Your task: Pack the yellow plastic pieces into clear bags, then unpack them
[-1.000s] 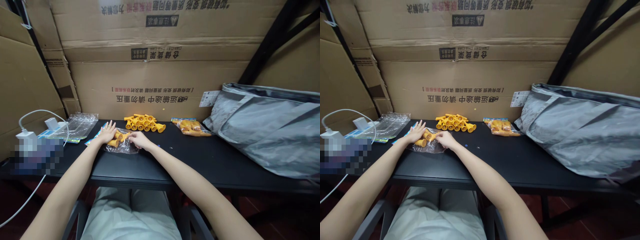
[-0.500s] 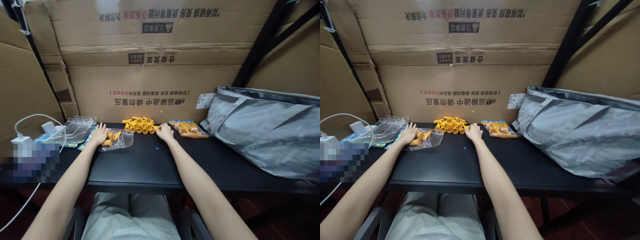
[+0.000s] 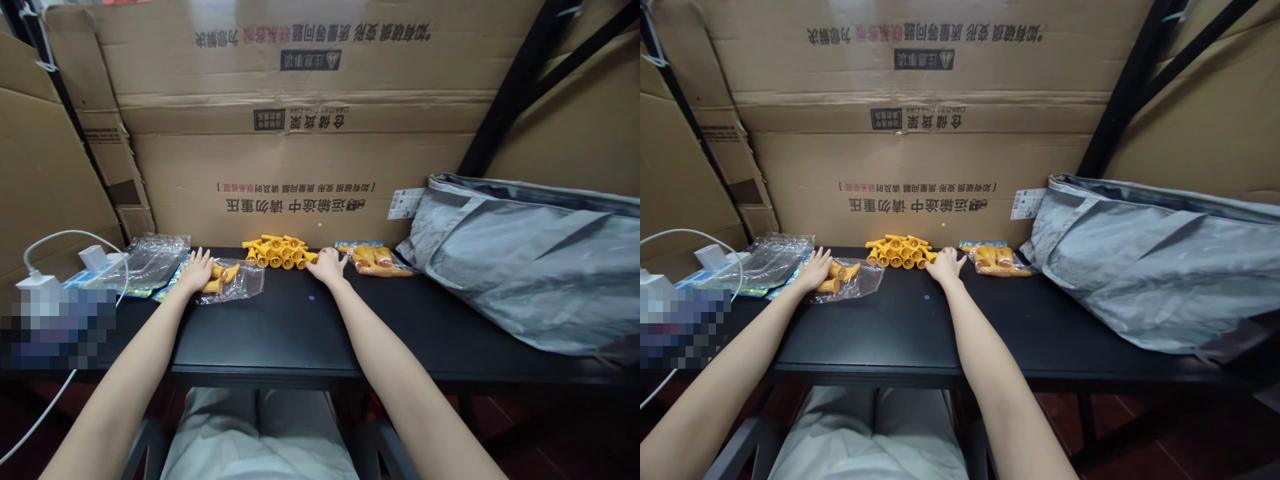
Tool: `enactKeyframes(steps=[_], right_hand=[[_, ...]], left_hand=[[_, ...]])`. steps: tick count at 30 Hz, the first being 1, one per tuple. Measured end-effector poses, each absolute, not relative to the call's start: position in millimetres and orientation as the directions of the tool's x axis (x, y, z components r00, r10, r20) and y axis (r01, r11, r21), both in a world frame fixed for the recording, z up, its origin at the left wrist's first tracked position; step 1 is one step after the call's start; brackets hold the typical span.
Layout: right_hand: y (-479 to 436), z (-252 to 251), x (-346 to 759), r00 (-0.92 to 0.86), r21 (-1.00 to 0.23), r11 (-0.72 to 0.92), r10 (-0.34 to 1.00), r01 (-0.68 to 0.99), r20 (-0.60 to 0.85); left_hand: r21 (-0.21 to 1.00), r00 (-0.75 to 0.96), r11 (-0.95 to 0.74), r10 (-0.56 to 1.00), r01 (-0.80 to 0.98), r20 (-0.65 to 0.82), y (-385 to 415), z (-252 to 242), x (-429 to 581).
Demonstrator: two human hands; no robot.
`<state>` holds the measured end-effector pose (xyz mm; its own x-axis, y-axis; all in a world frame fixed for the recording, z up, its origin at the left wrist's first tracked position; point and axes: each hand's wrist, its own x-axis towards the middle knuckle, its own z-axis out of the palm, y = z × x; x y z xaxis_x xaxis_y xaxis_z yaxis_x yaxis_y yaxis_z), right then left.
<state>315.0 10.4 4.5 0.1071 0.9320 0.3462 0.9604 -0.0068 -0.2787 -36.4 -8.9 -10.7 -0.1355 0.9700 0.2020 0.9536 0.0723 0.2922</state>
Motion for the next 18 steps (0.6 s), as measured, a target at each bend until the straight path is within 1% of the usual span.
enactKeyframes(steps=[3, 7, 14, 18], right_hand=[[14.3, 4.6, 316.5, 0.171, -0.389, 0.012, 0.885, 0.921, 0.432], [17.2, 6.7, 317.2, 0.215, -0.512, 0.124, 0.806, 0.850, 0.551], [13.5, 15.2, 314.2, 0.281, -0.605, 0.304, 0.675, 0.736, 0.682], [7.1, 23.0, 307.7, 0.245, -0.596, 0.401, 0.647, 0.696, 0.722]], left_hand=[[0.297, -0.141, 0.075, 0.968, 0.952, 0.206, -8.1, -11.7, -37.2], [0.293, -0.146, 0.085, 0.970, 0.952, 0.193, -8.5, -10.4, -36.2], [0.285, -0.145, 0.084, 0.969, 0.955, 0.200, -11.3, -7.0, -33.6], [0.282, -0.135, 0.081, 0.974, 0.956, 0.180, -11.4, -6.3, -33.6]])
